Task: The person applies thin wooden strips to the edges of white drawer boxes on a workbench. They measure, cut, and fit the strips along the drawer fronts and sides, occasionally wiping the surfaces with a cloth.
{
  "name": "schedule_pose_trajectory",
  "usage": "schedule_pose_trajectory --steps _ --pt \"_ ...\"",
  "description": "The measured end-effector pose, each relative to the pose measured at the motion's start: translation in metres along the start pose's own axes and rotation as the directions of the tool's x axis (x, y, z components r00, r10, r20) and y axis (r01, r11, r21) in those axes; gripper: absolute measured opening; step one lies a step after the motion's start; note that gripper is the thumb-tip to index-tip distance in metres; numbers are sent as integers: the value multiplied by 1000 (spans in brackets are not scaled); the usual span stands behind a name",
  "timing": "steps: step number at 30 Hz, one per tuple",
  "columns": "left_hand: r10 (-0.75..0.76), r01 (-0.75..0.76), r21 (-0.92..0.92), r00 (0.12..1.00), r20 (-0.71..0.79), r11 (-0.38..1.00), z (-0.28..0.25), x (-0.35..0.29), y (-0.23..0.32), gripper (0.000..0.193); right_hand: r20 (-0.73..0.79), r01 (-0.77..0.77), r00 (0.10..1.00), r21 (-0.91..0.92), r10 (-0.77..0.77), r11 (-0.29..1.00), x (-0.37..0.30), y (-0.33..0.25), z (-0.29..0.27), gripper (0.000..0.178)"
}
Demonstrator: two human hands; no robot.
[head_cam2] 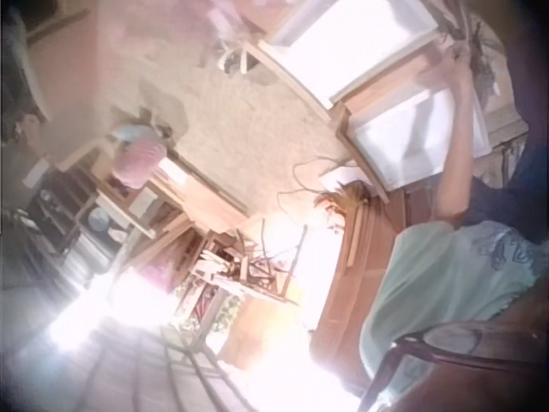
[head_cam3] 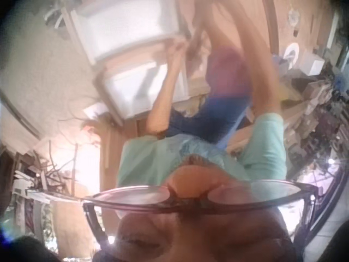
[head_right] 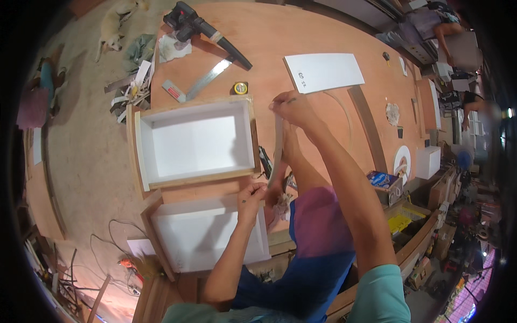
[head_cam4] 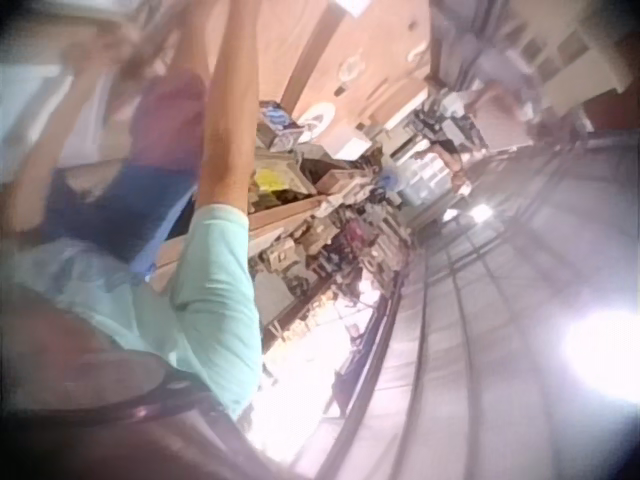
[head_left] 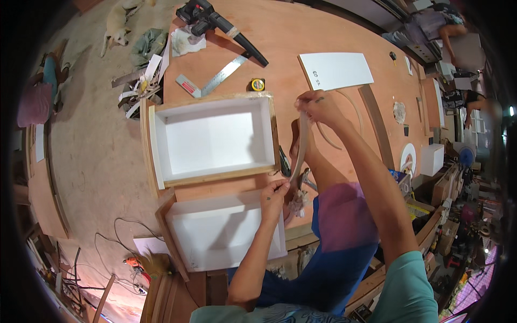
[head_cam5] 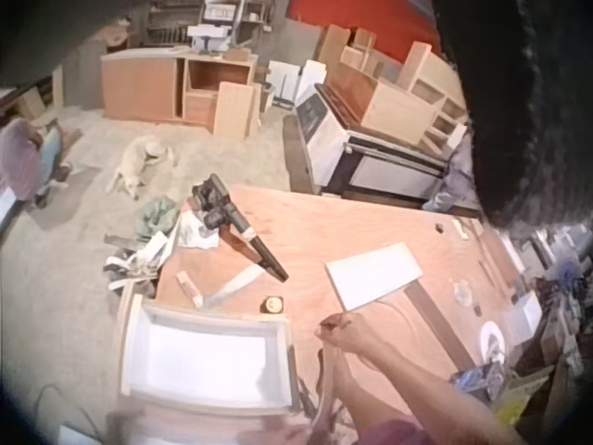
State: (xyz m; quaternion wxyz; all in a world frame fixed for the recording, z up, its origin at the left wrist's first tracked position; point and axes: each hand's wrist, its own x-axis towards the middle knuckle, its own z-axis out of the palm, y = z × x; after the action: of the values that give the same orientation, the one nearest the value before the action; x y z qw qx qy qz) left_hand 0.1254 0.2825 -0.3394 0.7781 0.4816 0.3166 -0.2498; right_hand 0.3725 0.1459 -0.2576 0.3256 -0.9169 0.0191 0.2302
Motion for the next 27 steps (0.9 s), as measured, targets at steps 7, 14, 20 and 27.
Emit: schedule_pose_trajectory --steps 7,14,20,27 --pt "-85 40 -457 993 -77 889 20 12 -19 27 347 -118 937 227 33 967 62 15 15 17" --pt "-172 134 -603 985 -5 787 16 16 -22 23 299 -227 946 347 122 910 86 32 30 12" --pt "-195 22 -564 949 -248 825 30 7 -9 17 197 -58 980 335 -10 940 96 29 41 11" --pt "-249 5 -546 894 -373 838 38 18 -10 16 221 71 967 252 -129 965 104 24 51 11"
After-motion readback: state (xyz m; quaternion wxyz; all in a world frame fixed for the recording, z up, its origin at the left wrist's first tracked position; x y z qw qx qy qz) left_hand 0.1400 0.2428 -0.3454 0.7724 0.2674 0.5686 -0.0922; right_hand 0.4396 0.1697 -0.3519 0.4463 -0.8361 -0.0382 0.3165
